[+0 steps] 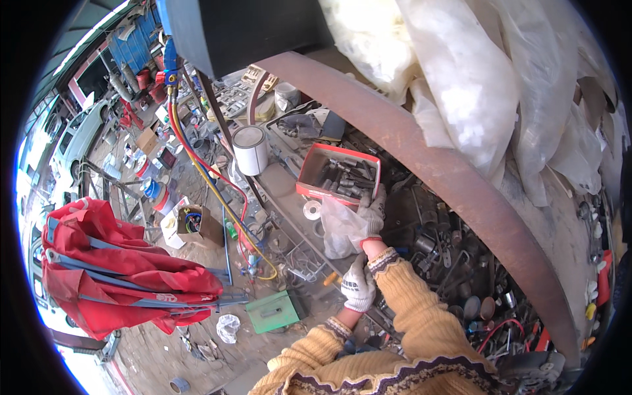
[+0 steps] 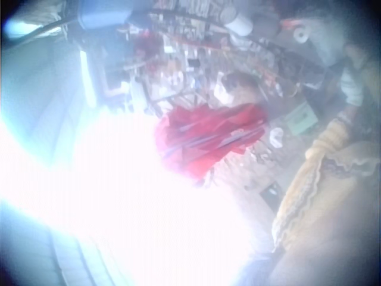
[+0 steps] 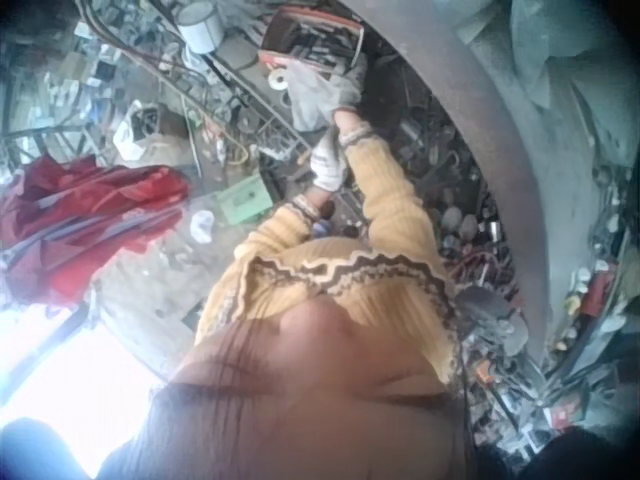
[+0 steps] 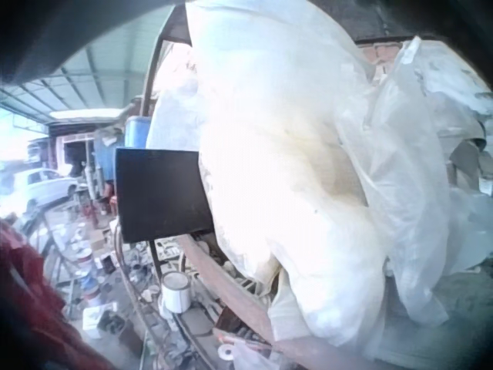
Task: The person walks through a cluttered workshop, picks up a white bottle and a red spray can, then picks up a red LED box and a blue bucket. They open the LED box, remove a black item, and place it on a workbench before walking away.
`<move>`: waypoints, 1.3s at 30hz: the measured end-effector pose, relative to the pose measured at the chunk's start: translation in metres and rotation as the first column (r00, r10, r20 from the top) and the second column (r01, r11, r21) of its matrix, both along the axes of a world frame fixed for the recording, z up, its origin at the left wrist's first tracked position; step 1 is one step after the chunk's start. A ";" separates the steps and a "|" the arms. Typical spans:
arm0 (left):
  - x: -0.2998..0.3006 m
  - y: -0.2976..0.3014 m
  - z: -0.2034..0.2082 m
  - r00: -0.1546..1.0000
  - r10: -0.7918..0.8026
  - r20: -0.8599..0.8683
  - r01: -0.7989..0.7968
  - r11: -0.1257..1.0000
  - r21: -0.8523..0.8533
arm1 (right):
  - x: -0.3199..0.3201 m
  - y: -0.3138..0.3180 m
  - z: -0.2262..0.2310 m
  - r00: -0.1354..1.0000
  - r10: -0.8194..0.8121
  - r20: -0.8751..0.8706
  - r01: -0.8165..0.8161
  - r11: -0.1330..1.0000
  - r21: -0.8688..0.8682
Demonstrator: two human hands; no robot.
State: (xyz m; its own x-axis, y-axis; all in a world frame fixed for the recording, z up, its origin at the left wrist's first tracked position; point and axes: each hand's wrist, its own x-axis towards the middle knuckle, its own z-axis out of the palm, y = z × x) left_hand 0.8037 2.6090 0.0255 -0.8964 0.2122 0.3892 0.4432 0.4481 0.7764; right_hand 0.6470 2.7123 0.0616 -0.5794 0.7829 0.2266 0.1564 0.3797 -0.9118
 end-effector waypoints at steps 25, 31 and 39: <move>-0.007 0.018 0.009 0.990 0.137 0.016 -0.135 0.986 -0.093 | 0.030 -0.003 0.027 0.209 0.666 0.716 -0.945 -0.051 0.323; 0.026 -0.033 0.026 0.976 -0.129 0.173 0.053 0.922 0.384 | -0.008 0.022 -0.003 0.034 0.761 0.648 -0.978 -0.108 0.178; 0.068 -0.121 0.059 0.961 0.065 0.270 -0.206 0.821 0.533 | 0.014 -0.002 0.041 0.718 -0.187 0.671 -0.495 -0.815 0.302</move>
State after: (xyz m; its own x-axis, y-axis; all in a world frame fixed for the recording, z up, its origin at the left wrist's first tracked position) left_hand 0.8712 2.4882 0.0847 -0.9775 -0.1050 0.1828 0.1881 -0.0438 0.9812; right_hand 0.6612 2.7108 0.1028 -0.6922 -0.6537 -0.3059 -0.5225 0.1616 0.8372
